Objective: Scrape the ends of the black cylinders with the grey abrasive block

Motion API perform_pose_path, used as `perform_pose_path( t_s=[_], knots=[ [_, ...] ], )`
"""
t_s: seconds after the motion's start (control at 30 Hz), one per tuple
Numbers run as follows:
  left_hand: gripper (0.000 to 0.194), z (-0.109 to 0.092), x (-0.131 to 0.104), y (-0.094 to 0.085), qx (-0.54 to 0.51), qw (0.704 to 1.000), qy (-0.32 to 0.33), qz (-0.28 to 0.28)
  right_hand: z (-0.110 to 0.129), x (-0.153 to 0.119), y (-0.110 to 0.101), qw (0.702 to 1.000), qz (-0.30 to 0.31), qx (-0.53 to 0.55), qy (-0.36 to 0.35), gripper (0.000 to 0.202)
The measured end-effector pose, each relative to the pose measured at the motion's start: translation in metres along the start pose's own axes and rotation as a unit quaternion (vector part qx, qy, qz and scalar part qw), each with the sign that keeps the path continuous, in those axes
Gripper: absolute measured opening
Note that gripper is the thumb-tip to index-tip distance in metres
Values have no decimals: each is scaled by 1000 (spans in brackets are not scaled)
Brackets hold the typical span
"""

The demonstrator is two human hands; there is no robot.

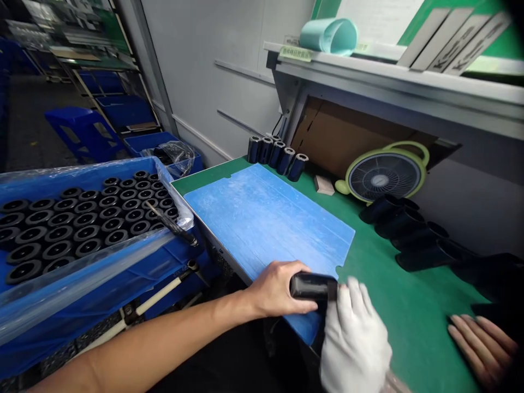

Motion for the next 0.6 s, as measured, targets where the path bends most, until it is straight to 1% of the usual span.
perform_pose_path(
  t_s=[0.07, 0.13, 0.23, 0.27, 0.3, 0.37, 0.43, 0.53, 0.6],
  knots=[
    [50, -2, 0, -1, 1, 1000, 10, -8, -3, 2, 2, 999, 12, -29, 0, 43],
    [50, -1, 1, -2, -1, 1000, 6, -11, -4, 0, 1, 999, 22, -45, -9, 43],
    [50, 3, 1, 0, -8, 1000, -14, 3, 5, -6, -4, 997, 13, -48, -63, 46],
    [51, 3, 1, 1, -8, 1000, -12, 6, 7, -6, -5, 996, 12, -52, -68, 46],
    [52, 2, 1, 1, -6, 1000, -6, 5, 7, -3, -5, 996, 12, -57, -61, 44],
    [52, 0, 1, -1, 0, 1000, 8, -4, 3, 4, -2, 997, 20, -67, -26, 41],
    [50, 0, 1, -2, 3, 1000, 5, -10, 1, 7, -1, 997, 29, -69, -14, 41],
    [49, 3, 1, 0, -4, 1000, -13, 4, 6, -1, -6, 996, 19, -69, -58, 44],
    [52, 3, 0, 2, -5, 1000, -6, 10, 9, -2, -5, 995, 19, -78, -58, 43]
  ],
)
Point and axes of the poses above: each hand's wrist, its own x-axis towards the middle knuckle, its own y-axis out of the palm, z = x × y, the point moved 9 cm from there along x, towards the middle knuckle, and after that the axes turned 2 degrees about y, right-handed, at the moved point
